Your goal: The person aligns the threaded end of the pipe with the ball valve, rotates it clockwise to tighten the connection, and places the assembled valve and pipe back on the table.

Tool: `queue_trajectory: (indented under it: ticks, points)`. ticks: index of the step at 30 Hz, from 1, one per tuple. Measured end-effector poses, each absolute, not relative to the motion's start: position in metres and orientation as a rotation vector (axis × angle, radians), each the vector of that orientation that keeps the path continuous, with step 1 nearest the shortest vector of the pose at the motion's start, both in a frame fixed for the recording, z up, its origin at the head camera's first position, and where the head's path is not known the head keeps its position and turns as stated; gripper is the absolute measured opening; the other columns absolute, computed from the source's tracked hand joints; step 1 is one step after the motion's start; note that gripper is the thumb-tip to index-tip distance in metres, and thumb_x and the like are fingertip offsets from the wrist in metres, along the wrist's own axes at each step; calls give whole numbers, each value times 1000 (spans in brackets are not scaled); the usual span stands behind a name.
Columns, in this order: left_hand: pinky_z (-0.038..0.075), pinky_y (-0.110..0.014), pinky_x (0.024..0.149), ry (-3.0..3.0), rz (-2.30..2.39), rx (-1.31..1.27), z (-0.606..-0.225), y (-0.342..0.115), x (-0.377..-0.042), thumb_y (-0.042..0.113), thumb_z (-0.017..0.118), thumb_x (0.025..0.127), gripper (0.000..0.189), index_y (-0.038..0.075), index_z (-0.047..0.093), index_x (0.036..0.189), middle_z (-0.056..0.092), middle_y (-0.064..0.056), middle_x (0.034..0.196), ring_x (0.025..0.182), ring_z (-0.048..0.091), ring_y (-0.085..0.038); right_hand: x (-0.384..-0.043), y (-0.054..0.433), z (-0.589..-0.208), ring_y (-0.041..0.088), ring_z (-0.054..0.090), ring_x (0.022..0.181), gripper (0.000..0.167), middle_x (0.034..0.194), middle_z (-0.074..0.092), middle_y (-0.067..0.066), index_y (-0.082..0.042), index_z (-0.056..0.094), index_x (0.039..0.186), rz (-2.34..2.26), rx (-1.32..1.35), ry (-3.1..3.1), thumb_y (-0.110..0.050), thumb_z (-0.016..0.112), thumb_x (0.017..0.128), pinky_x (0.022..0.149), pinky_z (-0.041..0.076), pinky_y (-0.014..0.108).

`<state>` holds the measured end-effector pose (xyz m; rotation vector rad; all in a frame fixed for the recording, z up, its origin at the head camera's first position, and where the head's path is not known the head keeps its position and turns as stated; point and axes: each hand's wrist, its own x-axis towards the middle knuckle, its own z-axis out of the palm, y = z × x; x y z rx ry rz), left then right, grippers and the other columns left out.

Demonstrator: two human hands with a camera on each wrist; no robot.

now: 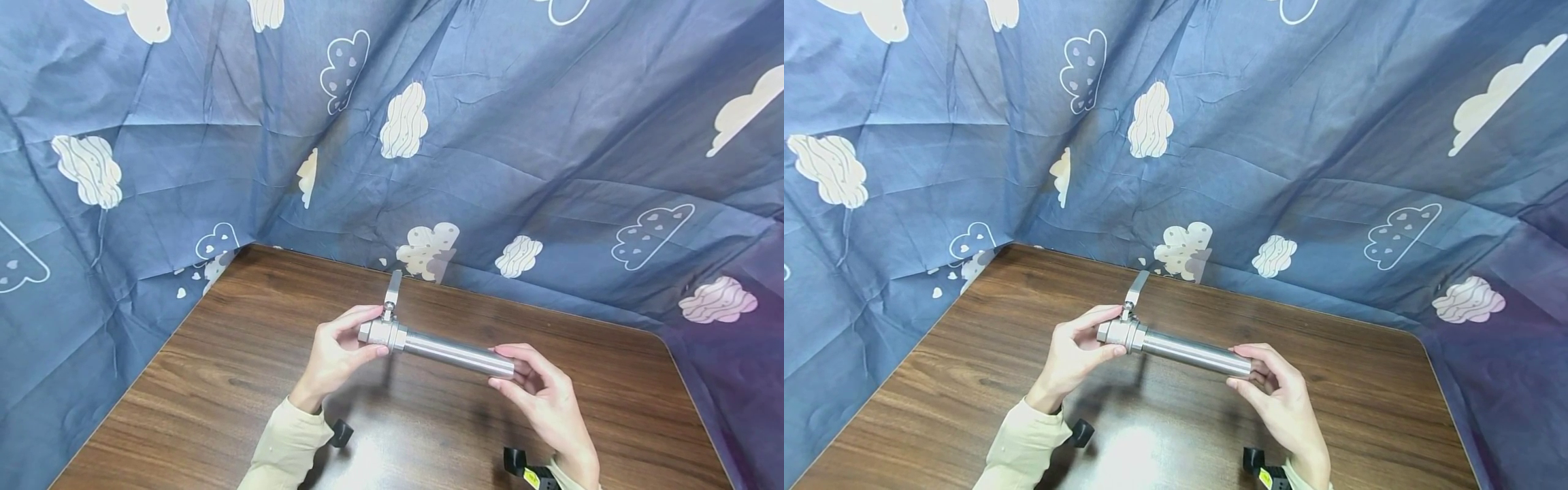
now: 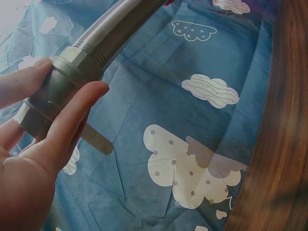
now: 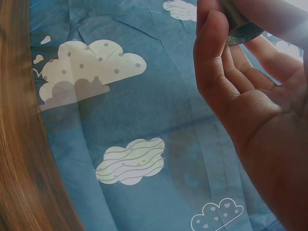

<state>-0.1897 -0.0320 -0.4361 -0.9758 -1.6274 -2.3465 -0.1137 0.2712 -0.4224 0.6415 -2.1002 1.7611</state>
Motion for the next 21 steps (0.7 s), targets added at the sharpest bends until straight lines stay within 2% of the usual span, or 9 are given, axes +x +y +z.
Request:
queue_trajectory:
  ticks: [9, 15, 21]
  points:
    - [56, -23, 91, -1626, -2338, -992, -436, -33, -189, -11, 75, 73, 54, -24, 51, 120, 64, 0, 122, 109, 61, -11, -114, 271, -422, 7, 68, 95, 49, 115, 66, 4, 12, 57, 117, 1731, 594, -2148, 25, 68, 70, 80, 58, 19]
    - [56, -23, 91, -1632, -2341, -985, -435, -33, -189, -10, 76, 73, 54, -23, 52, 120, 63, 0, 123, 110, 61, -12, -111, 272, -420, 0, 63, 84, 48, 108, 65, -11, 6, 60, 117, 1539, 444, -2329, 17, 73, 72, 70, 55, 14]
    - [56, -23, 91, -1640, -2335, -986, -435, -32, -189, -9, 76, 74, 54, -23, 52, 120, 63, 0, 123, 110, 61, -12, -111, 273, -420, 2, 57, 78, 46, 104, 64, -14, 2, 62, 117, 1440, 418, -2379, 11, 75, 74, 64, 50, 15]
